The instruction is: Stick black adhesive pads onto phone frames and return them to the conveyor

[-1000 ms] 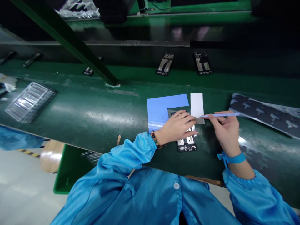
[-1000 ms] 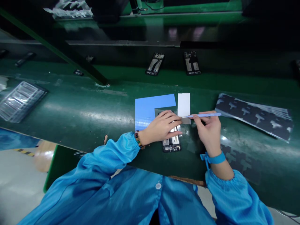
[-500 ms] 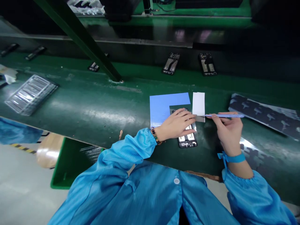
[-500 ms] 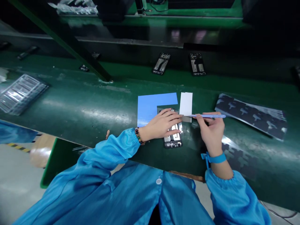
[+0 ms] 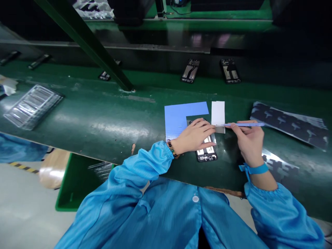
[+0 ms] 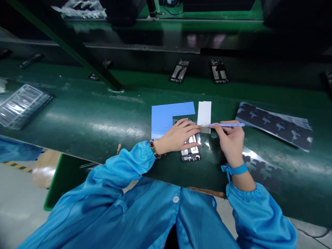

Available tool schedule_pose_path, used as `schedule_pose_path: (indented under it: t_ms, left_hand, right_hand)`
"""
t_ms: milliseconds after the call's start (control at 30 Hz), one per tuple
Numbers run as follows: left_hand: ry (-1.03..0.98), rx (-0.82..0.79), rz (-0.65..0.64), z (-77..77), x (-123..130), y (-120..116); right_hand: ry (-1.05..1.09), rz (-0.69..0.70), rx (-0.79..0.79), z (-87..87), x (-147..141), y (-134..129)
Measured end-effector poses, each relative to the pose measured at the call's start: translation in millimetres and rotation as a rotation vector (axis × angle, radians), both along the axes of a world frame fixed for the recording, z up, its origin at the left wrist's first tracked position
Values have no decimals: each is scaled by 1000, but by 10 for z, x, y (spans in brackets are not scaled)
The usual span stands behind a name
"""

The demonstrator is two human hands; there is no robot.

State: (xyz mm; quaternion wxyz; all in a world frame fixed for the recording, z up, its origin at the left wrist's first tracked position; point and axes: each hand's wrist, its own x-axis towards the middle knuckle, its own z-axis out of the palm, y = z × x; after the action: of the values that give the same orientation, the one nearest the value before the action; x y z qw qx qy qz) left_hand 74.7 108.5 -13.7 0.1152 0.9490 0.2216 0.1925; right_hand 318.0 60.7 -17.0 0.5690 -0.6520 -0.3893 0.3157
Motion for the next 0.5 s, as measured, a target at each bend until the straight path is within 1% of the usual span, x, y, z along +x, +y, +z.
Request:
schedule_pose_path:
  t_ms: [67, 133, 167, 233, 300, 333, 400, 500]
  left_hand:
    - [-23, -7, -5, 21, -42, 1]
    - [-58, -31, -2, 55, -152, -27]
    - [-80, -52, -17, 73, -231, -58]
    - [-125, -101, -102, 96, -414, -155]
    - [-162, -136, -208, 100, -582, -282]
    - [-172, -142, -240, 96, -645, -346]
    - [-175, -131, -247, 82, -714, -451]
    - [-166, -96, -236, 58, -705, -522]
  right_hand:
    - [59, -38, 55, 104, -27, -84]
    - [84, -34, 77, 213, -86, -269]
    - [82, -2, 62, 258, -132, -395]
    - [68, 98, 1, 307, -255, -671]
    - [50, 175, -21, 295, -395, -914]
    - [39, 199, -21, 271, -459, -1004]
    - [12, 226, -11, 201, -557, -1111]
    - [-55, 244, -6, 98, -612, -1140]
